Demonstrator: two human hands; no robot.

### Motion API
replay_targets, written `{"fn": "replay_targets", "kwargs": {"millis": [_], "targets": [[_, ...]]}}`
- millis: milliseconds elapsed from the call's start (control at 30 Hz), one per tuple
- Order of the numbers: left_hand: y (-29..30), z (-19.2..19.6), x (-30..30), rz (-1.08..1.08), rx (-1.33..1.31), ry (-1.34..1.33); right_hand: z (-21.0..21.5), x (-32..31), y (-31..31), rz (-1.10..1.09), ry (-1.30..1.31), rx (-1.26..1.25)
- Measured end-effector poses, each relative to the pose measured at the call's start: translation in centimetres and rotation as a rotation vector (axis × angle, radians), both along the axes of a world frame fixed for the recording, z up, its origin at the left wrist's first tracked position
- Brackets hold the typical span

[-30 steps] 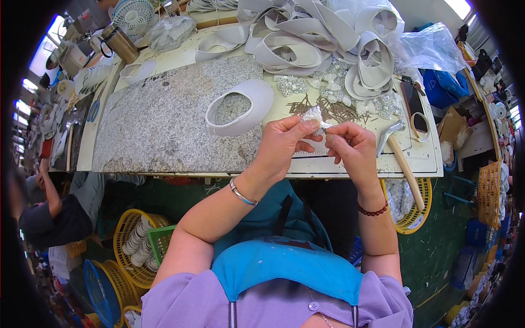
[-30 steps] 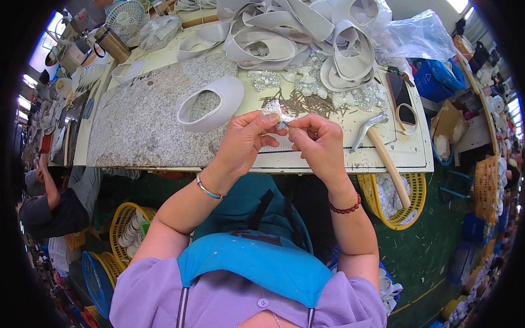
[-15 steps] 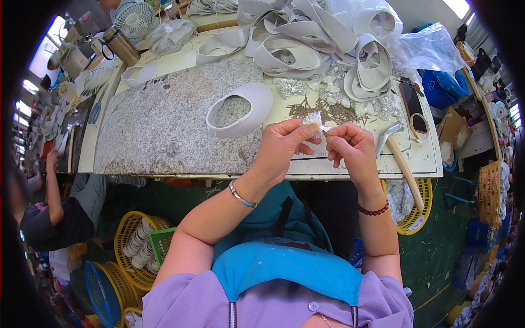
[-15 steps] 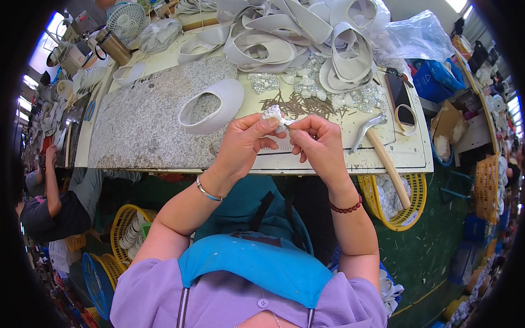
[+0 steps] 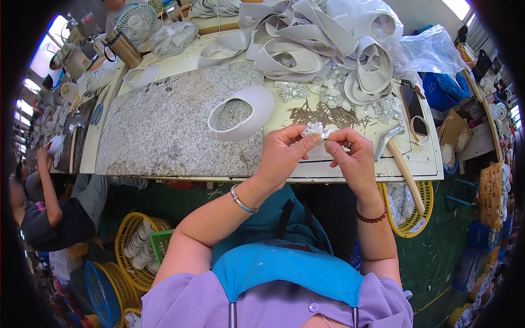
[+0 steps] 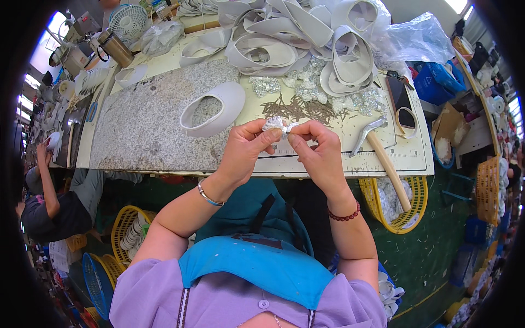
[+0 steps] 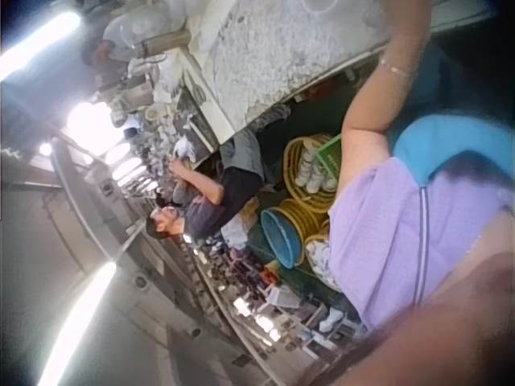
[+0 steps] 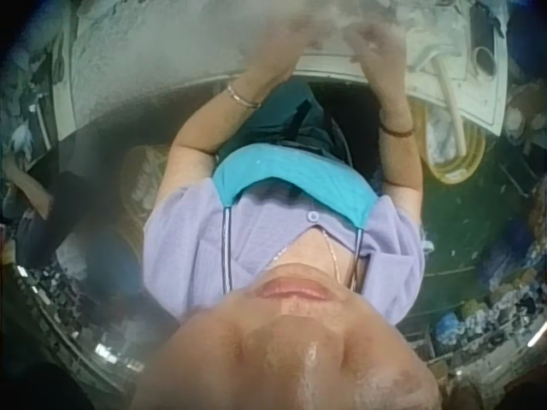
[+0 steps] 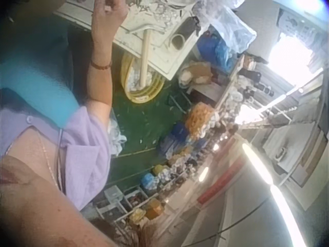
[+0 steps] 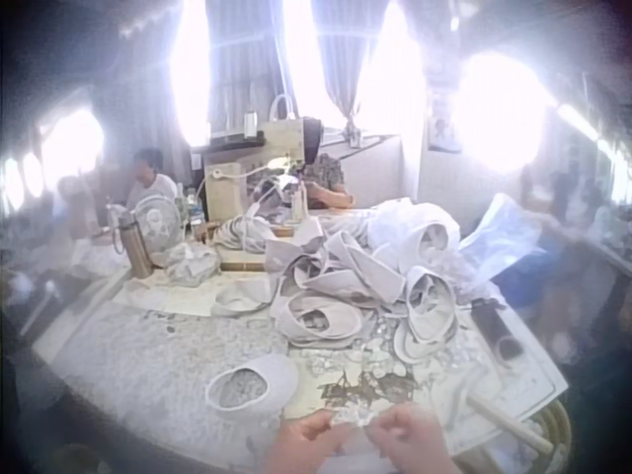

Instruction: The recorder is assembling small shoe components, applying adhesive, and using a hammer to secure parts at a factory workstation.

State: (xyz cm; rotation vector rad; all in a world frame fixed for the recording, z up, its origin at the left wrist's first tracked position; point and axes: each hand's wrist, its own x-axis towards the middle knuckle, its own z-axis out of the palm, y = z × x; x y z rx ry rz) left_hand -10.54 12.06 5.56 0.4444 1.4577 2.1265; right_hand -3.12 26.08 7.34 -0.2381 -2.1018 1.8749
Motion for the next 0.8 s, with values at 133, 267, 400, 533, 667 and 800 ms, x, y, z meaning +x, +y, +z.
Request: {"fn": "replay_targets", "kwargs": {"millis": [133,267,400,533,667,800], "targets": [[0.0,-0.1,0.2,-0.008,0.058,0.04,-0.4,0.2,-0.2,-0.036,0.022,-0.03],[-0.1,0.4,0.4,-0.049,0.038,0.009,0.3,0.5,-0.6,-0.07,0.031,-0.187],[-0.3,0.6,0.4,-0.084,0.045,-0.031,0.3,0.5,-0.3,-0.019,0.059,-0.304],[-0.5,0.6,0.0,-0.149,0.082,-0.112,-0.3,0.4,0.0,0.064,0.033,-0.438],[-0.7,0.4,-0.3,-0.227,0.162,-0.225,-1.0,0.5,0.3,0.111,0.008,-0.551],[-1.0,0.8,-0.3,-0.302,0.225,-0.322,-1.6,0.6,0.7,0.223,-0.013,-0.754]]}}
